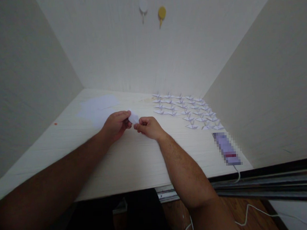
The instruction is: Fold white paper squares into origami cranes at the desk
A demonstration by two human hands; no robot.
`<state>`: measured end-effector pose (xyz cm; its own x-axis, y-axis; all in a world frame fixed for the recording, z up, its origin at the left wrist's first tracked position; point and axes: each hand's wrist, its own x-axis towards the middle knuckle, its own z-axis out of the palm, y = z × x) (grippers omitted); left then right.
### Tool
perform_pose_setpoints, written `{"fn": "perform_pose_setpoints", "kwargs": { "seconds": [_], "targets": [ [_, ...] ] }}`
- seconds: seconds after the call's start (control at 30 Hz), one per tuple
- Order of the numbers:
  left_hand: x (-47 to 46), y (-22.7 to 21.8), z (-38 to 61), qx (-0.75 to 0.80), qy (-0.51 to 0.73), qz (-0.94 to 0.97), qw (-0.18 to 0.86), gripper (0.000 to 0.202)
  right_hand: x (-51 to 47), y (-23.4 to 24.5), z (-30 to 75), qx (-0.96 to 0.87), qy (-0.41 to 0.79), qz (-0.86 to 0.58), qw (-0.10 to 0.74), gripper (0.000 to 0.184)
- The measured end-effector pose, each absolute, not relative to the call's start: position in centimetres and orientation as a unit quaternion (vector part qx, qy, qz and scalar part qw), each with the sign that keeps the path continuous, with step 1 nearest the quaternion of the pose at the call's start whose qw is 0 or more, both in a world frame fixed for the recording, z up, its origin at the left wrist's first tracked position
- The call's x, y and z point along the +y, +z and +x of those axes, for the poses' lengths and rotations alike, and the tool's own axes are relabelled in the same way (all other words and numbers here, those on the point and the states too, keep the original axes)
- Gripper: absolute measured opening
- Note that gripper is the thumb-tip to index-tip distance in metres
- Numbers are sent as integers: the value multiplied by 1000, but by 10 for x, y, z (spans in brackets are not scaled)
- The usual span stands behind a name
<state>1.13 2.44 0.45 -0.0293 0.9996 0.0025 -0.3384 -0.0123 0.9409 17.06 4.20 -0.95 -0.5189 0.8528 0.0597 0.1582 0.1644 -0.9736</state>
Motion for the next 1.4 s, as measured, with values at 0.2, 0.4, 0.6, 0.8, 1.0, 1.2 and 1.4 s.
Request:
{"fn": "perform_pose_setpoints", "kwargs": {
  "seconds": [0.2, 0.4, 0.6, 0.8, 1.0, 1.2, 1.4],
  "targets": [
    [25, 2, 13, 436, 600, 426, 519, 23, 42, -11, 170, -707, 491, -382, 336, 35],
    [25, 1, 16, 469, 594, 456, 469, 20, 41, -8, 165, -723, 417, -415, 362, 37],
    [24, 3, 17, 462, 604, 446, 472, 14, 41, -8, 166, -729, 403, -424, 355, 34],
    [26, 1, 18, 448, 616, 426, 489, 13, 40, -9, 166, -740, 407, -403, 352, 32],
    [26, 1, 21, 452, 623, 411, 489, 21, 39, -8, 167, -751, 403, -398, 340, 30],
    [25, -2, 21, 474, 620, 443, 441, 15, 37, -5, 165, -744, 390, -413, 352, 30],
    [23, 0, 21, 458, 615, 463, 444, 16, 37, -6, 162, -745, 370, -416, 368, 30]
  ]
}}
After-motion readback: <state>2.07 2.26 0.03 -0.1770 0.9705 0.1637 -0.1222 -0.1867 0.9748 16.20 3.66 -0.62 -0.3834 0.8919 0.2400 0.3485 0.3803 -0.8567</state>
